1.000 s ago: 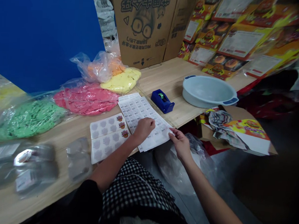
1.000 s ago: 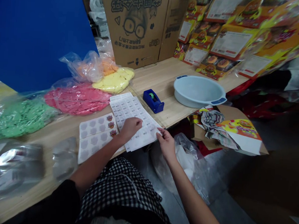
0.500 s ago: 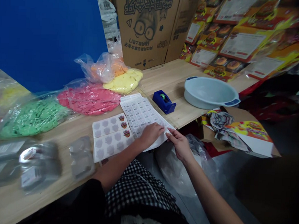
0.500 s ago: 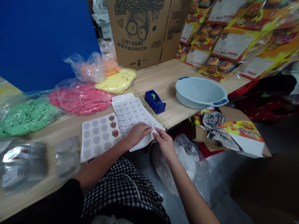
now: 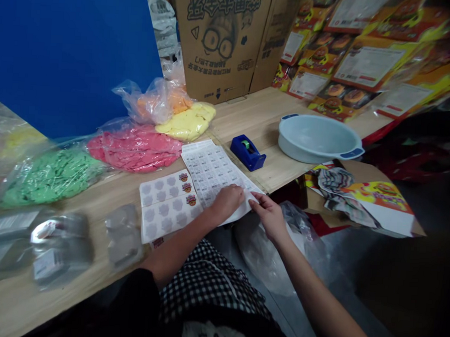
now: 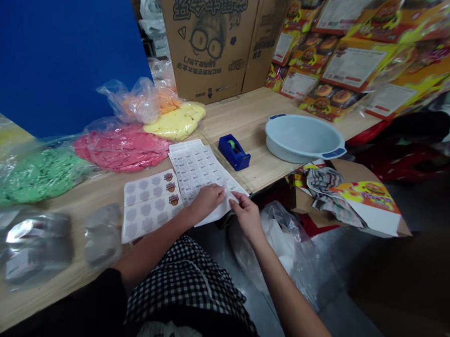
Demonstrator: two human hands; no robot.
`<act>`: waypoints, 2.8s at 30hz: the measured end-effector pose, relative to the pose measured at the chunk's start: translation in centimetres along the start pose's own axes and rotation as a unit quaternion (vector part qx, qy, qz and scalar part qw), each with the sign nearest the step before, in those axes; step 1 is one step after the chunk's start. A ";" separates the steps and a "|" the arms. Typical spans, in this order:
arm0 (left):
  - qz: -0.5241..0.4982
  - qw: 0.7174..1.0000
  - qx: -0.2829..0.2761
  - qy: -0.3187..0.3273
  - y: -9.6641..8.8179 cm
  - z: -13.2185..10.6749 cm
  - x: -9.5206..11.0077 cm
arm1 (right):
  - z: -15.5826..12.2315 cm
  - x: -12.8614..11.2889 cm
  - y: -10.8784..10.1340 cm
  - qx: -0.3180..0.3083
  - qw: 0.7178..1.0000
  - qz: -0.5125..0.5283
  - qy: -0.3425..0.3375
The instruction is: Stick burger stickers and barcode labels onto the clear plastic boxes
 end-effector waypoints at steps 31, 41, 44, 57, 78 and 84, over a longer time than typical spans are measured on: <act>-0.099 0.940 0.220 -0.240 -11.3 -29.6 -16.2 | -5.1 -6.8 22.4 -0.292 0.954 0.005 0.064; -0.239 0.908 0.202 -0.277 -7.9 -32.5 -18.8 | -11.8 -5.3 32.0 -0.441 0.891 -0.068 -0.077; -0.239 0.910 0.203 -0.270 -8.0 -32.5 -18.9 | -11.8 -4.7 32.3 -0.438 0.889 -0.093 -0.098; -0.243 0.908 0.212 -0.268 -7.7 -32.6 -18.9 | -12.0 -4.3 32.5 -0.457 0.870 -0.135 -0.129; -0.150 0.951 0.175 -0.205 -8.3 -32.7 -18.4 | -6.7 -5.1 26.4 -0.264 0.869 -0.299 -0.293; -0.163 0.943 0.179 -0.227 -7.9 -32.7 -19.0 | -1.2 -4.1 18.0 -0.139 0.819 -0.495 -0.255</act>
Point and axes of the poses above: each hand's wrist, its own z-axis towards the middle knuckle, its own y-axis out of the palm, x = y × z, the point moved 5 cm from there along z, towards the middle knuckle, and after that the axes turned 5 degrees about -y, right-handed, at the moved point
